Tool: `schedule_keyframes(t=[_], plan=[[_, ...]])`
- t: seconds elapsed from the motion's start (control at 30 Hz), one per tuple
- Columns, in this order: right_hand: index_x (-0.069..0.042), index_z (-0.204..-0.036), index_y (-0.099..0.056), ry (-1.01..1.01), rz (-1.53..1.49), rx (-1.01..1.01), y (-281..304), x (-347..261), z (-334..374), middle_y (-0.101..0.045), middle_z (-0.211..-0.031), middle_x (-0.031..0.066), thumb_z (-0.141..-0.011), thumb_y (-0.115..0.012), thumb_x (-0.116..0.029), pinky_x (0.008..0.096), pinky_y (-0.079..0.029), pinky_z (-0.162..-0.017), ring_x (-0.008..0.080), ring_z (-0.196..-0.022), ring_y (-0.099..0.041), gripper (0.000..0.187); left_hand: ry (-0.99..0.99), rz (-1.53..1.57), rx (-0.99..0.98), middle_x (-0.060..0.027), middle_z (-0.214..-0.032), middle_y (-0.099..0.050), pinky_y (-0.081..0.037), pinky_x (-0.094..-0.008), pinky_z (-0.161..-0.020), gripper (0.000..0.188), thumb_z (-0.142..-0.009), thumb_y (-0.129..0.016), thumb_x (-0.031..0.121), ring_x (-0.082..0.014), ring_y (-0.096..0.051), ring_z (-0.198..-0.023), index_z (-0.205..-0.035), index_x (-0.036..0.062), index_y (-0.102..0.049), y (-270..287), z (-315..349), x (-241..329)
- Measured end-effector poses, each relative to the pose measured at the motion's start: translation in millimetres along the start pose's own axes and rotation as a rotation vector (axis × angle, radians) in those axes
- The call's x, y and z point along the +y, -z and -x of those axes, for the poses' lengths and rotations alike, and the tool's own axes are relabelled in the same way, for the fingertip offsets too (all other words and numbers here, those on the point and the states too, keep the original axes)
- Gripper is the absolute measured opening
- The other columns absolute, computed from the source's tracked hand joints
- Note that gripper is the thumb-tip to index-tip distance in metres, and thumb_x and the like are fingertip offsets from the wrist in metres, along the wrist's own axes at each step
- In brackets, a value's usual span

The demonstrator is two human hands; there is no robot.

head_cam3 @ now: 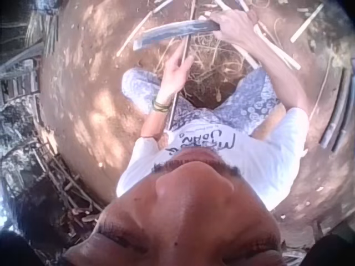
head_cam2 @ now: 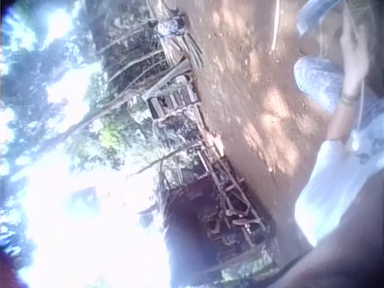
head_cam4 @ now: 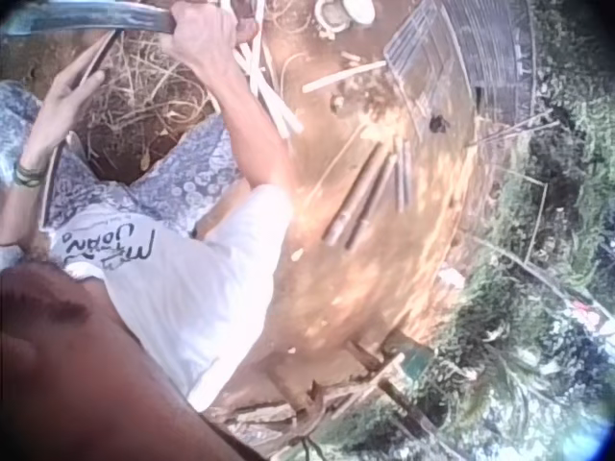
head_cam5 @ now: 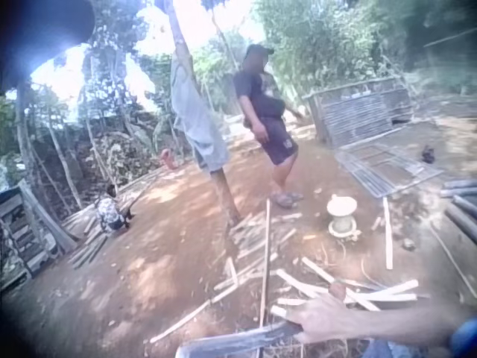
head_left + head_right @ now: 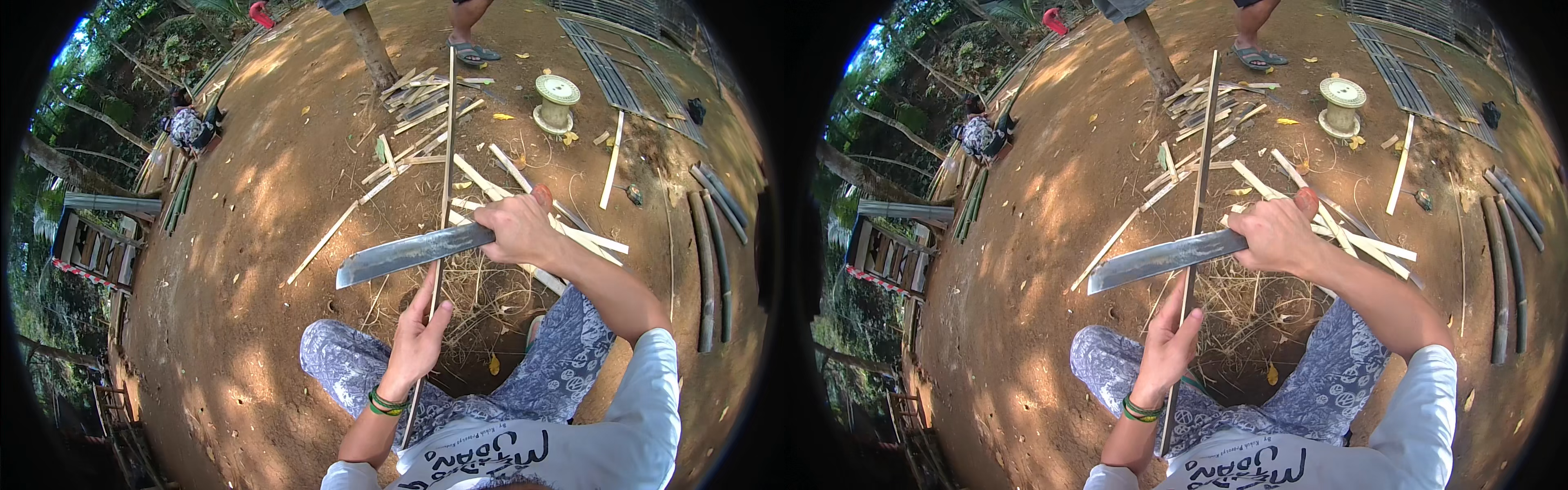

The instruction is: The person sits on the ground and uses a large knife to shave thin strips of bamboo. They hold the bamboo piece in one hand and repeatedly draw the knife along its length to remove the outer layer, creating thin shavings that fall to the ground.

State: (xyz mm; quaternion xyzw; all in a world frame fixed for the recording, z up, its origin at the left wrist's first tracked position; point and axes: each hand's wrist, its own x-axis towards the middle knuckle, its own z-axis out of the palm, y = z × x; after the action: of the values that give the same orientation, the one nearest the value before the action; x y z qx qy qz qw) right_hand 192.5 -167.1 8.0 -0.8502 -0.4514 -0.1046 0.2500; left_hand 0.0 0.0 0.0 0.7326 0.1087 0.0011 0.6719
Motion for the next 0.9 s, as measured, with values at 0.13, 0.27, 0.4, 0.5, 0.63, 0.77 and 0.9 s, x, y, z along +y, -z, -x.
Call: schedule_keyframes(t=[0.13,0.27,0.4,0.5,0.63,0.77,0.9], plan=[[-0.004,-0.070,-0.065,-0.204,0.027,-0.024,7,16,12,-0.065,-0.063,0.0181,-0.068,-0.065,-0.015,0.0507,-0.052,-0.061,0.0397,-0.059,-0.065,0.012,0.085,-0.006,-0.052,-0.0175,-0.159,-0.040,-0.032,-0.0300,-0.116,0.061,-0.102,-0.054,0.004,-0.0192,-0.038,-0.145,-0.158,0.0009,-0.030,-11,20,-9],[-0.003,-0.072,-0.068,-0.323,0.044,0.051,16,43,14,-0.065,-0.062,0.0213,-0.074,-0.062,-0.017,0.0525,-0.054,-0.066,0.0409,-0.061,-0.067,0.014,0.020,-0.108,-0.089,-0.0040,-0.117,-0.057,-0.040,-0.0217,-0.078,0.062,-0.101,-0.055,0.001,-0.0064,-0.049,-0.095,-0.159,0.0036,-0.031,-4,34,-19],[-0.004,-0.078,-0.070,-0.288,0.019,-0.117,6,29,21,-0.065,-0.063,0.0198,-0.070,-0.065,-0.018,0.0505,-0.056,-0.067,0.0386,-0.064,-0.069,0.016,-0.033,-0.170,-0.059,-0.0111,-0.139,-0.059,-0.046,-0.0233,-0.092,0.061,-0.100,-0.056,0.002,-0.0087,-0.056,-0.111,-0.157,0.0020,-0.034,-1,31,-25],[-0.005,-0.082,-0.071,-0.251,0.032,-0.200,-2,26,25,-0.066,-0.064,0.0186,-0.067,-0.067,-0.018,0.0500,-0.057,-0.068,0.0375,-0.063,-0.069,0.021,-0.074,-0.227,-0.042,-0.0090,-0.134,-0.062,-0.046,-0.0220,-0.087,0.061,-0.100,-0.057,0.002,-0.0069,-0.057,-0.099,-0.157,0.0019,-0.034,-2,34,-24],[-0.006,-0.082,-0.072,-0.294,0.014,-0.147,2,31,23,-0.066,-0.063,0.0192,-0.066,-0.066,-0.017,0.0501,-0.057,-0.069,0.0384,-0.064,-0.069,0.020,0.022,-0.290,-0.053,-0.0008,-0.104,-0.064,-0.045,-0.0204,-0.068,0.063,-0.098,-0.055,-0.003,-0.0038,-0.051,-0.077,-0.157,0.0005,-0.032,8,54,-27],[-0.005,-0.077,-0.072,-0.339,0.035,-0.087,5,44,24,-0.064,-0.062,0.0216,-0.067,-0.067,-0.016,0.0515,-0.056,-0.069,0.0402,-0.064,-0.068,0.016,0.028,-0.324,-0.028,0.0004,-0.091,-0.060,-0.042,-0.0206,-0.065,0.063,-0.097,-0.057,-0.003,-0.0043,-0.049,-0.073,-0.156,0.0000,-0.035,13,79,-37],[-0.003,-0.078,-0.071,-0.438,0.079,-0.039,15,63,25,-0.064,-0.065,0.0242,-0.070,-0.064,-0.015,0.0538,-0.054,-0.069,0.0431,-0.066,-0.067,0.016,-0.099,-0.364,-0.025,-0.0031,-0.079,-0.055,-0.039,-0.0216,-0.060,0.063,-0.095,-0.061,-0.001,-0.0051,-0.042,-0.067,-0.154,0.0027,-0.041,16,106,-44]])
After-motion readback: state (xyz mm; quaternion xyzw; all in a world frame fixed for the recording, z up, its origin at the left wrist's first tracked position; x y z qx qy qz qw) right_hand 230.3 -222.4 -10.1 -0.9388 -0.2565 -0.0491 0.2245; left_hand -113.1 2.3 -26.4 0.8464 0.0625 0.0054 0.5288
